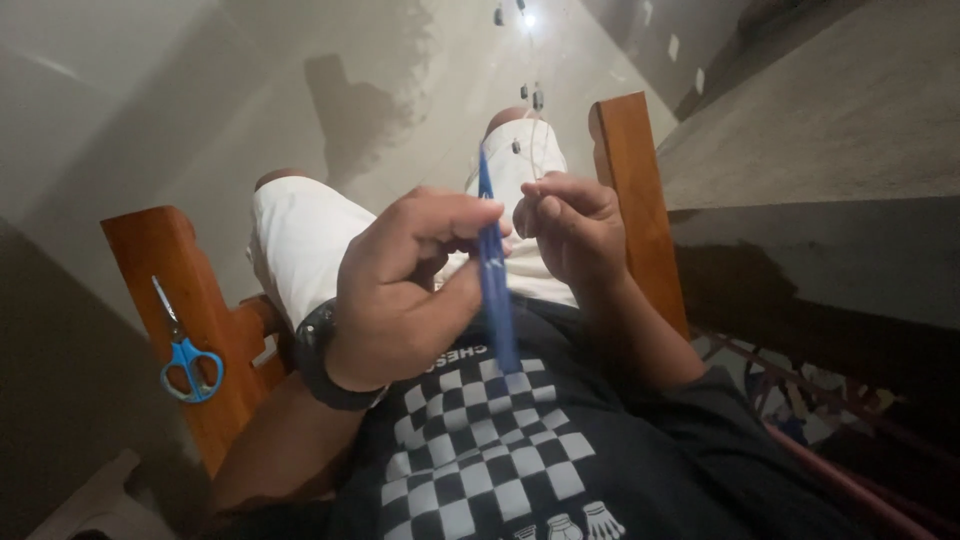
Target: Repairing or assembling a fishing net by attaching lead weights to a fishing line using a small tool.
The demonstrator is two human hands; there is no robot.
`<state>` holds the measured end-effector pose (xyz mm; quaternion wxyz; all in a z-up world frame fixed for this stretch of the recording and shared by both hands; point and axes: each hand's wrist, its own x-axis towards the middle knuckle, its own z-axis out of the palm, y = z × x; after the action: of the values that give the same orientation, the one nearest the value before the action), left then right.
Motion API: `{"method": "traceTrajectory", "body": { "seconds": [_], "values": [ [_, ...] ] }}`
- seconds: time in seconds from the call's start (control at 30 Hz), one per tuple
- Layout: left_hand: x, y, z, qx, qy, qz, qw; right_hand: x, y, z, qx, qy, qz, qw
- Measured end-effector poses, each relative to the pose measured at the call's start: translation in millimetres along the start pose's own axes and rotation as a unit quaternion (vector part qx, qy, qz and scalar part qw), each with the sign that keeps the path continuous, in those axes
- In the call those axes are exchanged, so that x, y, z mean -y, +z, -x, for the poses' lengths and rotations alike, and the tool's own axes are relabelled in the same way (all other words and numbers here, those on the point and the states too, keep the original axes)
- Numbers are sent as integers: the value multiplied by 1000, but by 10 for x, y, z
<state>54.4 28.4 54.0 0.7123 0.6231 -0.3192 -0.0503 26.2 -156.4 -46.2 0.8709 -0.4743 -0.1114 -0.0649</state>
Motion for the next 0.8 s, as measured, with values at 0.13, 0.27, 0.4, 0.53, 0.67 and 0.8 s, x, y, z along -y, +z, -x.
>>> {"method": "traceTrajectory", "body": {
  "seconds": [0.13, 0.27, 0.4, 0.53, 0.67, 0.8],
  "values": [
    [53, 17, 20, -4, 24, -89, 996, 60, 41, 0, 11, -12, 33, 999],
    [98, 61, 58, -38, -16, -109, 993, 111, 83, 25, 1, 11, 37, 999],
    [44, 75, -91, -14, 49, -154, 987, 88, 60, 62, -13, 19, -28, 999],
    [-77, 118, -212, -11, 34, -172, 984, 153, 110, 21, 2, 18, 25, 1000],
    [-109, 159, -269, 16, 33, -154, 987, 170, 123, 13, 10, 23, 5, 1000],
    [-95, 135, -313, 42, 63, -145, 986, 206, 113, 1, 38, 23, 5, 999]
  ]
}}
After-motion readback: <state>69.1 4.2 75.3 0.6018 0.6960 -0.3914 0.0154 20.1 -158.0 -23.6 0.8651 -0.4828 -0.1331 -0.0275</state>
